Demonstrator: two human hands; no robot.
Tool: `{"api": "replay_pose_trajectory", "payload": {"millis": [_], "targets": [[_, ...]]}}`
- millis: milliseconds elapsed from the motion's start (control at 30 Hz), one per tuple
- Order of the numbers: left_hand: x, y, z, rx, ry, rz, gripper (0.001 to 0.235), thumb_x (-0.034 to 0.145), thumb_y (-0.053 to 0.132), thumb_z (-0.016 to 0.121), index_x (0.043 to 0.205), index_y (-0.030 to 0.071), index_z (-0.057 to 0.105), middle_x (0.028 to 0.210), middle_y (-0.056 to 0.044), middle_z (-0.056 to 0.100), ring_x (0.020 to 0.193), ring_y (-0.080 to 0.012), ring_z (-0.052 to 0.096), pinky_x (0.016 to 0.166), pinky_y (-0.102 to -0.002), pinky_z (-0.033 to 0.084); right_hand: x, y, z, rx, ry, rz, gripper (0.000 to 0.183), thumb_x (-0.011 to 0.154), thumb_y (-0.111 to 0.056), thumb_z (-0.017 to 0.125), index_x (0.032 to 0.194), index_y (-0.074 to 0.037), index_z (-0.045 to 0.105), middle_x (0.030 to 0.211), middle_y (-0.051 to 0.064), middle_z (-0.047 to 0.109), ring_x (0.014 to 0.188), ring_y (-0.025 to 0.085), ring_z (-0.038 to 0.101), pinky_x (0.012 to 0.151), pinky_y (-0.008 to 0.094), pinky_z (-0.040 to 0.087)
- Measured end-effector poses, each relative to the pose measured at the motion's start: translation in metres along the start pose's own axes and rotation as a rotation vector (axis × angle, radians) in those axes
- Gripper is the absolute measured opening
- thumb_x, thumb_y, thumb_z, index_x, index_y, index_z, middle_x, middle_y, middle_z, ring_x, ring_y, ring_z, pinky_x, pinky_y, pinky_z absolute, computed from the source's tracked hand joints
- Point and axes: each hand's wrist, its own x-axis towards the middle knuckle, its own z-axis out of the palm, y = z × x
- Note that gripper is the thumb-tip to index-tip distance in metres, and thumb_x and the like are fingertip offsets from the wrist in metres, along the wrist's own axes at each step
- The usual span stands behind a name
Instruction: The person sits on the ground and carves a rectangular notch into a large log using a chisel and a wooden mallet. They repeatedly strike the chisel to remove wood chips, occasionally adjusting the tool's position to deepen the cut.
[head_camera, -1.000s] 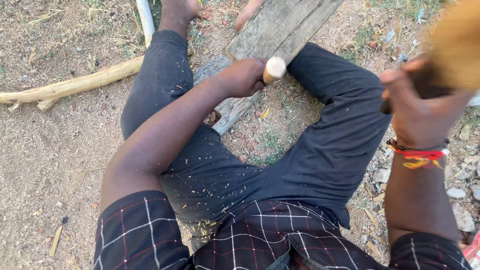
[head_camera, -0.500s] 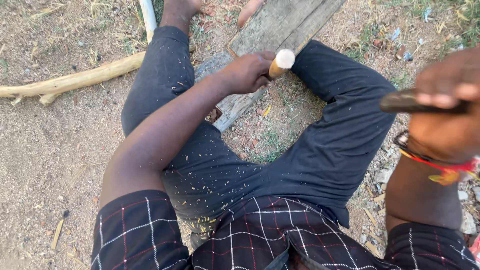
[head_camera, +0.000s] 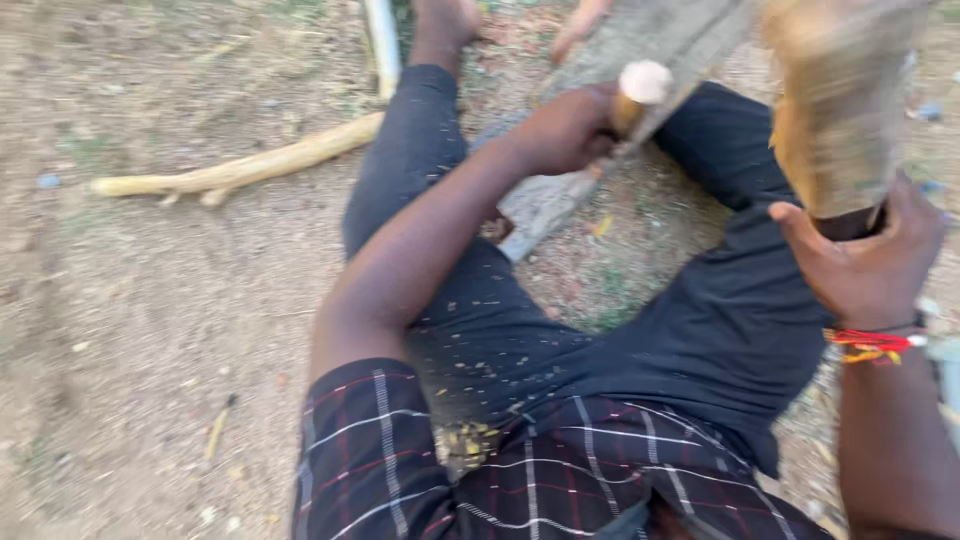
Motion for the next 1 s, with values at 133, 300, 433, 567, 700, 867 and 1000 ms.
{"api": "replay_pose_trajectory", "payload": {"millis": [133,300,433,567,700,867,1000], "targets": [[-0.005,0.003,0.002,-0.072,-0.015,0.019,0.026,0.080,0.007,0.074,0.104,0.001,0.067,0.109,-0.019,0.066,0.104,-0.0412,0.066,0.092,-0.049,0.053,0.012,-0.011,-0.004,0.735,0.245,0.435,0.027,0.095,-0.012,0.084,0.106,-0.005,0.060,0.087,0.004,0.061,0.069,0.020,0.059,0.054,0.033,0.047],[-0.002,0.010,0.001,-0.117,-0.073,0.037,0.025,0.080,0.005,0.070,0.103,-0.001,0.063,0.112,-0.018,0.066,0.106,-0.0403,0.066,0.091,-0.047,0.054,0.033,0.009,-0.029,1.460,0.184,0.217,0.013,0.115,-0.006,0.067,0.105,-0.008,0.059,0.074,0.003,0.056,0.062,0.016,0.053,0.061,0.034,0.044],[-0.005,0.009,0.010,-0.048,-0.110,0.025,0.025,0.082,0.007,0.069,0.106,0.003,0.066,0.110,-0.017,0.067,0.103,-0.0401,0.066,0.089,-0.048,0.054,0.046,0.028,0.003,0.451,0.069,0.131,0.014,0.110,-0.012,0.072,0.109,-0.006,0.059,0.086,0.010,0.063,0.071,0.025,0.063,0.063,0.037,0.052],[-0.017,0.020,0.002,-0.066,-0.119,-0.203,0.029,0.085,0.013,0.073,0.113,0.007,0.067,0.105,-0.014,0.069,0.098,-0.0374,0.068,0.088,-0.046,0.054,0.037,0.051,0.025,-0.311,-0.228,-0.101,0.037,0.086,-0.030,0.086,0.100,-0.004,0.064,0.085,0.015,0.067,0.074,0.032,0.067,0.072,0.044,0.054],[-0.021,0.037,-0.025,-0.002,-0.288,-0.132,0.025,0.089,0.014,0.076,0.107,0.003,0.064,0.105,-0.017,0.068,0.101,-0.0378,0.067,0.088,-0.048,0.054,-0.008,0.048,0.084,0.476,-0.259,0.293,0.035,0.084,-0.019,0.087,0.107,-0.002,0.067,0.090,0.003,0.072,0.075,0.014,0.066,0.066,0.034,0.054],[-0.016,0.024,-0.038,0.030,0.024,-0.126,0.024,0.086,0.007,0.075,0.109,0.005,0.069,0.104,-0.017,0.069,0.096,-0.0347,0.069,0.086,-0.044,0.056,-0.050,0.032,0.130,0.873,-0.269,0.779,0.022,0.083,-0.007,0.084,0.090,-0.004,0.063,0.072,0.002,0.062,0.055,0.009,0.057,0.049,0.024,0.046],[-0.020,0.014,-0.050,-0.220,0.131,-0.307,0.022,0.090,0.006,0.071,0.110,0.001,0.065,0.099,-0.011,0.072,0.096,-0.0211,0.076,0.088,-0.035,0.063,-0.049,0.039,0.140,1.144,-0.141,0.730,0.022,0.084,-0.005,0.080,0.097,-0.006,0.061,0.079,0.002,0.061,0.060,0.011,0.059,0.054,0.027,0.049]]}}
